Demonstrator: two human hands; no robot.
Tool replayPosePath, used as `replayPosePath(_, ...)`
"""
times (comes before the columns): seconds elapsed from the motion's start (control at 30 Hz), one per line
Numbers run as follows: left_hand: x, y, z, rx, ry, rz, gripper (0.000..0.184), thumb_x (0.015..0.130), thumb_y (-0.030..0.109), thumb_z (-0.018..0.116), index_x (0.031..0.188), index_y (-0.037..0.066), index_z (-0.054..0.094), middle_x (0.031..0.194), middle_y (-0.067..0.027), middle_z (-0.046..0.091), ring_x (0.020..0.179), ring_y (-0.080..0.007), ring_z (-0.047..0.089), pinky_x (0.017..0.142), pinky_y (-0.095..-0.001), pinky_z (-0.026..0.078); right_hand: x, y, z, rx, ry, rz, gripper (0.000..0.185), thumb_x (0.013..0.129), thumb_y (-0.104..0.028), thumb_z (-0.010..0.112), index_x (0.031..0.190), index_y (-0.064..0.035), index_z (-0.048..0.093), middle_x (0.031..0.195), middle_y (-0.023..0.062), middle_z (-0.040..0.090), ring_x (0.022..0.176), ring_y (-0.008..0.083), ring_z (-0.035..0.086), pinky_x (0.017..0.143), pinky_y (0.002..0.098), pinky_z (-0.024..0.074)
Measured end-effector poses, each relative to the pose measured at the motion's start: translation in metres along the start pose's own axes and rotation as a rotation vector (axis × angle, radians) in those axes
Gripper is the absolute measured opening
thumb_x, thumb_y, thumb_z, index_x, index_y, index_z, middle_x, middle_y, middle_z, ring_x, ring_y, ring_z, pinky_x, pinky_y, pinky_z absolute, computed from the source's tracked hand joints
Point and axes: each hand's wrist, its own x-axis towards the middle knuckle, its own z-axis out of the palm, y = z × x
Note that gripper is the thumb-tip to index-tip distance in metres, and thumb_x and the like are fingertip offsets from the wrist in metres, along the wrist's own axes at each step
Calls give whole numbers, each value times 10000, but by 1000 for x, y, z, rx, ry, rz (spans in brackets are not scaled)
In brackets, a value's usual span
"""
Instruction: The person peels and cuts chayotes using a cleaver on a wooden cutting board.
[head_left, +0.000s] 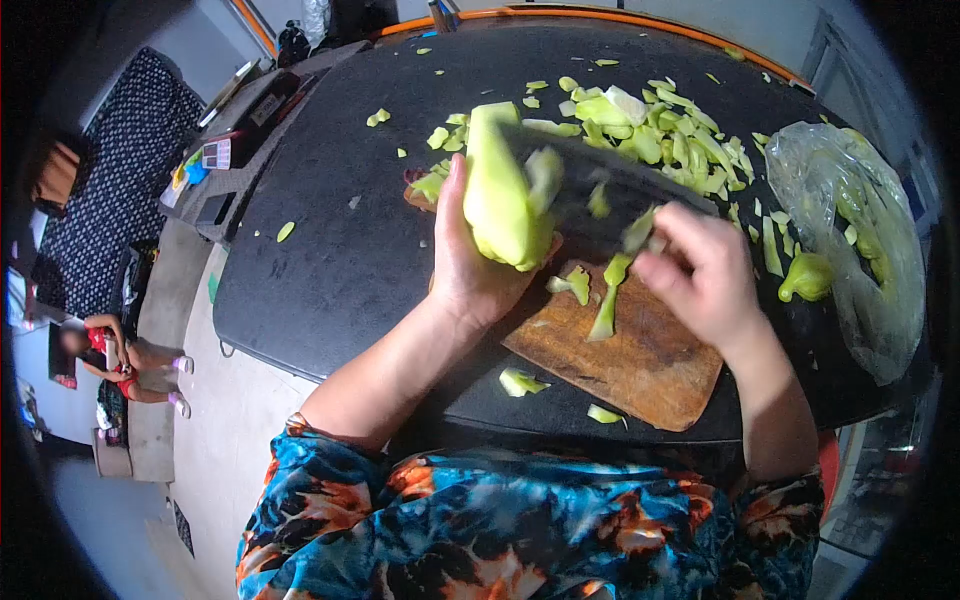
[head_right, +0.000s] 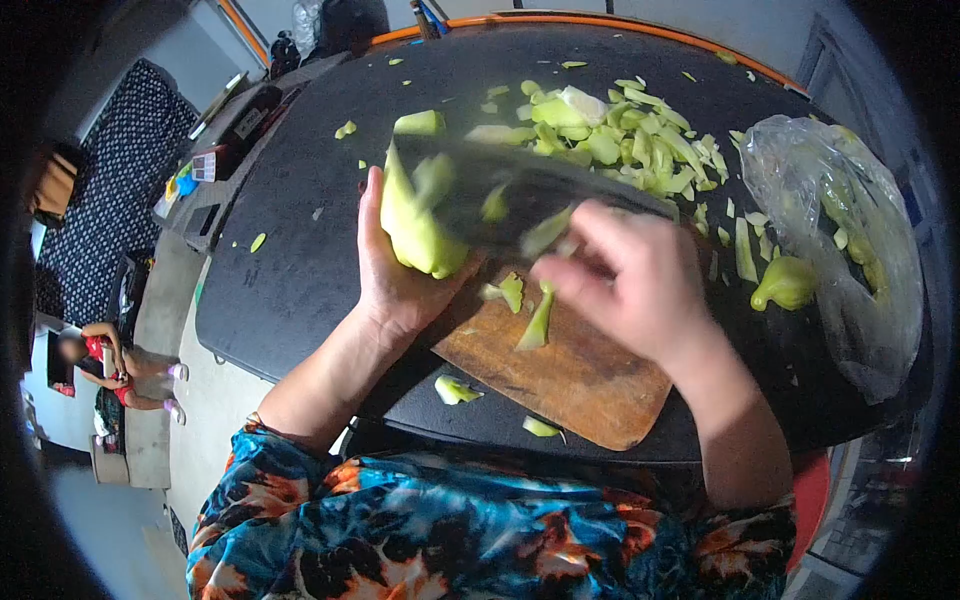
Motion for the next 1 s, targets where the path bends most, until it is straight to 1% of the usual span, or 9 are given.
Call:
replayPosePath(0.1,2,7,-5,-73,-19,-94,708,839,668,402,1175,63,550,1081,-156,608,995,-313,597,912,-500,454,-7,-13,11,-139,-88,-216,452,822,-539,607,737,-105,514,579,27,553,528,198,599,492,322,458)
replayPosePath(0.17,10,8,-17,-117,-155,-123,699,842,660,400,1143,53,567,1052,-159,619,928,-320,618,848,-487,494,-10,-23,16,-188,-154,-298,449,815,-547,607,723,-118,511,583,14,544,531,186,586,509,311,454)
replayPosePath(0.33,6,8,-17,-159,-126,-164,774,825,716,393,1133,23,544,1003,-147,624,791,-258,637,682,-369,572,-19,-30,31,-245,-163,-347,433,771,-514,654,692,-111,516,591,9,509,559,171,558,538,289,428)
replayPosePath(0.47,12,8,-27,-168,-211,-162,795,803,737,420,1108,13,541,958,-136,619,793,-240,636,697,-352,562,-18,-28,33,-265,-137,-304,427,767,-510,658,691,-115,512,603,12,518,565,176,558,544,296,430)
replayPosePath(0.57,8,8,-18,-177,-136,-166,774,802,730,432,1091,21,544,947,-135,616,779,-237,634,689,-340,558,-18,-27,32,-289,-131,-291,433,770,-521,649,693,-120,504,607,14,530,565,177,563,541,295,430)
replayPosePath(0.73,4,4,-12,-88,-27,-83,709,825,686,451,1122,49,541,997,-128,606,918,-252,612,836,-408,503,-15,-25,32,-361,-123,-228,463,798,-552,617,678,-123,489,567,17,522,503,173,548,487,300,420)
replayPosePath(0.83,-4,0,1,65,190,6,632,844,663,442,1195,143,519,1104,-87,579,949,-272,599,785,-403,462,-1,2,15,-317,8,132,425,834,-483,620,680,-108,495,556,33,568,486,184,582,456,313,438)
replayPosePath(0.9,-1,0,-7,58,18,-10,636,843,667,440,1194,143,520,1131,-92,566,963,-278,593,757,-382,453,5,16,2,-215,180,192,384,846,-427,631,686,-104,498,555,37,579,486,194,593,461,317,450)
replayPosePath(1.0,-1,1,4,2,228,26,641,838,676,437,1174,138,535,1091,-100,582,948,-282,595,771,-405,470,0,-2,0,-208,81,0,385,830,-444,642,706,-106,504,558,34,560,491,197,582,468,322,443)
